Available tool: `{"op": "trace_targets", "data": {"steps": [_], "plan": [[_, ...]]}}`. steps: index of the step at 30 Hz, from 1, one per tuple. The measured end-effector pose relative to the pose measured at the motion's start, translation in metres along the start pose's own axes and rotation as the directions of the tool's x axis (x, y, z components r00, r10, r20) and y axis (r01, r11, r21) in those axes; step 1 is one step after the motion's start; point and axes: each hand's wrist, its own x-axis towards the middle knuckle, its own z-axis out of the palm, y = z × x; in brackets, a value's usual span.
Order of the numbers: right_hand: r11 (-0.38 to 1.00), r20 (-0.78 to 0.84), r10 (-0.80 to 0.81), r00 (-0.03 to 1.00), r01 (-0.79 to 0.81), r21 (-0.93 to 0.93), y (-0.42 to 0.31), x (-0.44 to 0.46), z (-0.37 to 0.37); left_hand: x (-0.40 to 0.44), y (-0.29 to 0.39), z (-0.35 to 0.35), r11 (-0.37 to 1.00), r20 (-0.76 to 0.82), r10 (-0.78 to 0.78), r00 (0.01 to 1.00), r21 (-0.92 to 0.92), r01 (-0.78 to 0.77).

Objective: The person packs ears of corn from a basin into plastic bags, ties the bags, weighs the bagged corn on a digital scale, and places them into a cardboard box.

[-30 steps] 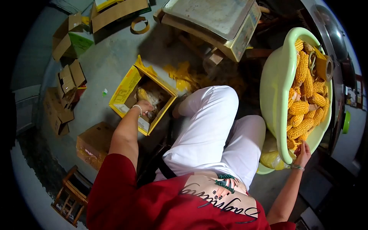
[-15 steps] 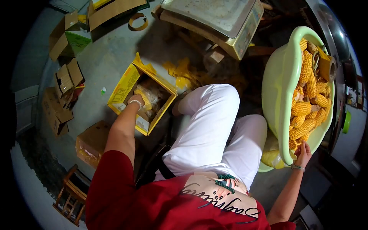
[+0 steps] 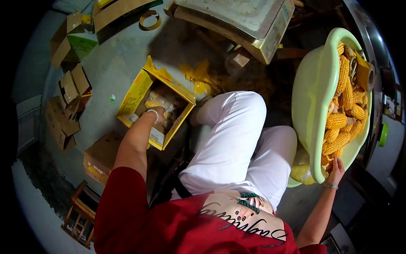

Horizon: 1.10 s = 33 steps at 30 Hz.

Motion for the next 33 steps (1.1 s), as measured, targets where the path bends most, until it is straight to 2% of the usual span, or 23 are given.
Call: {"op": "trace_targets", "data": {"steps": [2,5,8,11,15,18,22,26,29,31,33], "plan": [[1.000,0.016,-0.004,1.000,0.004,-0.005,0.000,0.001,-0.001,0.007,0.001,0.001,0.972,-0.050,0.015,0.999,0.236,-0.003],[1.000,0.021,-0.006,1.000,0.006,-0.019,0.001,0.000,-0.001,0.017,-0.003,0.011,0.948,0.115,-0.022,0.993,0.316,-0.015],[1.000,0.027,0.003,1.000,-0.002,-0.027,0.002,0.002,-0.001,0.018,-0.002,0.028,0.967,0.083,-0.018,0.996,0.256,-0.004],[0.998,0.023,0.032,0.999,-0.030,-0.054,0.001,0.002,0.000,0.040,-0.012,0.055,0.985,0.005,-0.093,0.996,0.148,0.091],[0.996,0.038,0.029,0.999,-0.026,-0.082,-0.004,-0.002,0.003,0.039,0.001,0.050,0.958,0.129,-0.095,0.987,0.283,0.055],[0.997,0.044,0.035,0.998,-0.031,-0.072,-0.008,-0.005,0.006,0.034,0.015,0.044,0.921,0.145,-0.062,0.988,0.389,0.001],[0.997,0.070,0.015,0.997,-0.010,-0.072,-0.004,-0.001,0.004,0.035,0.019,0.047,0.848,0.038,0.047,0.998,0.527,-0.060],[0.997,0.090,-0.005,0.996,0.012,-0.076,0.000,0.000,0.003,0.005,0.037,0.037,0.672,-0.028,0.139,0.990,0.737,-0.073],[0.998,0.095,-0.003,0.995,0.009,-0.068,0.003,0.002,0.001,0.010,0.022,0.043,0.601,0.151,0.172,0.973,0.767,-0.225],[0.999,0.103,-0.011,0.995,0.015,-0.043,0.005,0.004,0.000,0.019,0.011,0.051,0.649,0.196,0.170,0.966,0.715,-0.259],[0.999,0.121,-0.017,0.992,0.022,-0.043,0.006,0.005,-0.002,0.035,0.005,0.062,0.837,0.118,0.098,0.988,0.527,-0.146]]}}
